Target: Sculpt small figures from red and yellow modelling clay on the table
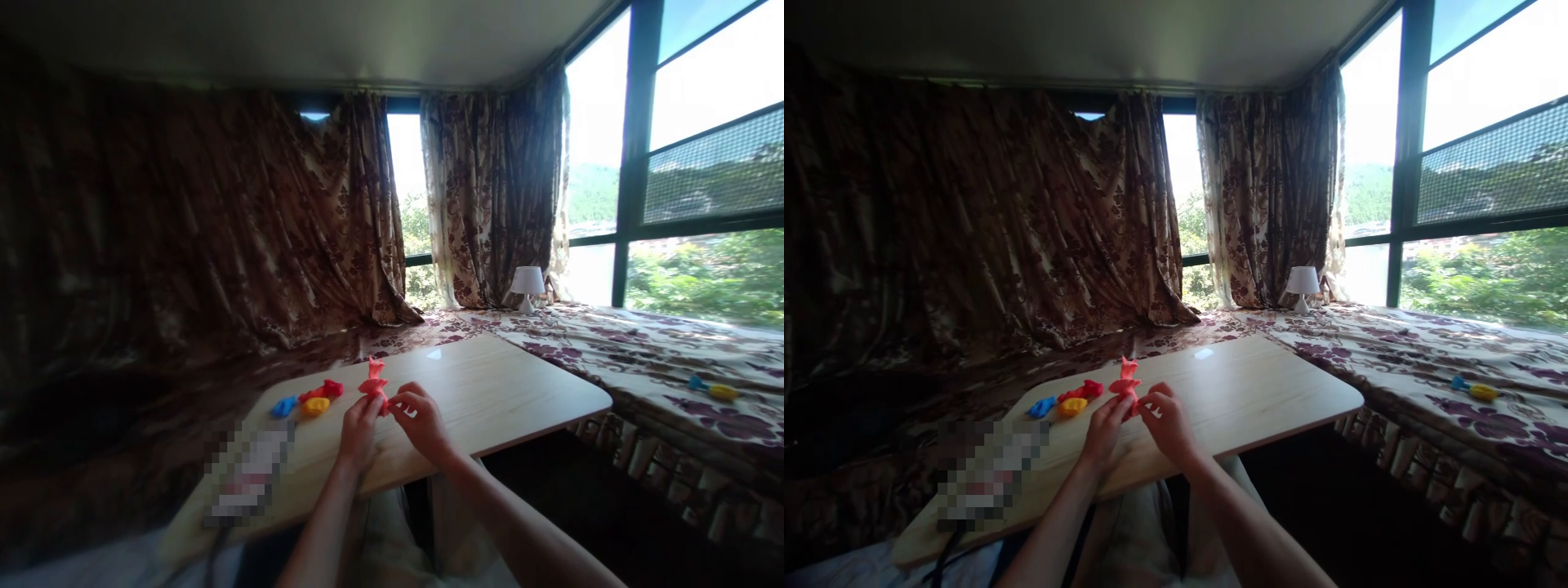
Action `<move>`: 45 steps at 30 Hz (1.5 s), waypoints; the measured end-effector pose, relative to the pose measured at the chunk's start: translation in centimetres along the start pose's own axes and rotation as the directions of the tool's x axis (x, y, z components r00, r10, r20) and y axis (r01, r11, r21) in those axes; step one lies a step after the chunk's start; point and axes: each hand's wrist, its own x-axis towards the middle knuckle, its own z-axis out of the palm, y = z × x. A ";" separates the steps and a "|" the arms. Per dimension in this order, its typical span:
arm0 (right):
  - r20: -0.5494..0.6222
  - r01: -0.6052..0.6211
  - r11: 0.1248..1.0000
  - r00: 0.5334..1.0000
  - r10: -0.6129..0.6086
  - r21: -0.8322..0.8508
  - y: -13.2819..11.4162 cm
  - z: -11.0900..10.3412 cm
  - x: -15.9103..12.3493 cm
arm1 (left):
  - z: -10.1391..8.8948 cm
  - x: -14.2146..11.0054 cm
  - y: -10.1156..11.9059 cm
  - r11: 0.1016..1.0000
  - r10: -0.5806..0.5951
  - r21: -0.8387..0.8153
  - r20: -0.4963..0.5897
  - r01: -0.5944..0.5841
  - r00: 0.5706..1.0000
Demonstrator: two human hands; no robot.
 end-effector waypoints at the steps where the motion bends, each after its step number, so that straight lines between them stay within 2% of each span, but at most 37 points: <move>1: 0.005 0.004 1.000 1.000 -0.004 -0.012 0.0 0.0 0.0 | 0.0 0.0 0.1 1.000 0.011 0.014 0.000 -0.011 1.000; 6: 0.006 0.010 0.996 1.000 -0.010 -0.085 -0.3 -0.1 -0.2 | -0.1 -0.2 0.6 0.996 0.041 0.081 -0.021 -0.039 0.999; 10: 0.049 0.045 0.984 0.998 -0.038 -0.171 -0.6 -0.1 -0.4 | 0.0 -0.3 1.0 0.995 0.041 0.087 0.006 -0.041 0.999; 13: 0.068 0.057 0.990 0.997 -0.048 -0.132 -0.4 0.0 -0.3 | 0.1 -0.2 0.9 0.996 0.040 0.086 0.003 -0.040 0.999; 15: 0.030 -0.007 0.998 1.000 0.008 -0.057 0.0 -0.1 -0.1 | 0.0 -0.2 0.7 0.994 0.053 0.094 -0.006 -0.052 0.999; 17: -0.005 -0.127 0.992 0.992 0.127 0.012 0.6 -0.3 0.2 | 0.0 -0.1 0.4 0.990 0.071 0.119 0.017 -0.073 0.997; 19: 0.026 -0.227 0.973 0.974 0.226 0.041 1.2 -0.5 0.5 | 0.2 -0.1 0.1 0.984 0.087 0.148 0.073 -0.097 0.994; 22: 0.131 -0.239 0.970 0.964 0.231 0.047 1.9 -0.7 0.7 | 0.5 -0.2 -0.2 0.978 0.101 0.163 0.159 -0.127 0.982; 25: 0.142 -0.232 0.972 0.964 0.223 0.045 2.3 -0.7 0.7 | 0.6 -0.2 -0.5 0.959 0.101 0.240 0.205 -0.150 0.973; 32: 0.086 -0.317 0.948 0.945 0.316 -0.006 2.9 -1.1 0.4 | 0.2 -0.1 -1.1 0.911 0.087 0.388 0.157 -0.143 0.984; 37: 0.120 -0.313 0.950 0.943 0.312 -0.012 3.3 -1.7 0.3 | 0.4 -0.3 -1.2 0.870 0.081 0.468 0.172 -0.154 0.982; 45: 0.178 -0.317 0.948 0.933 0.313 -0.003 3.1 -1.6 0.2 | 0.7 -0.4 -1.0 0.816 0.006 0.572 0.137 -0.084 0.991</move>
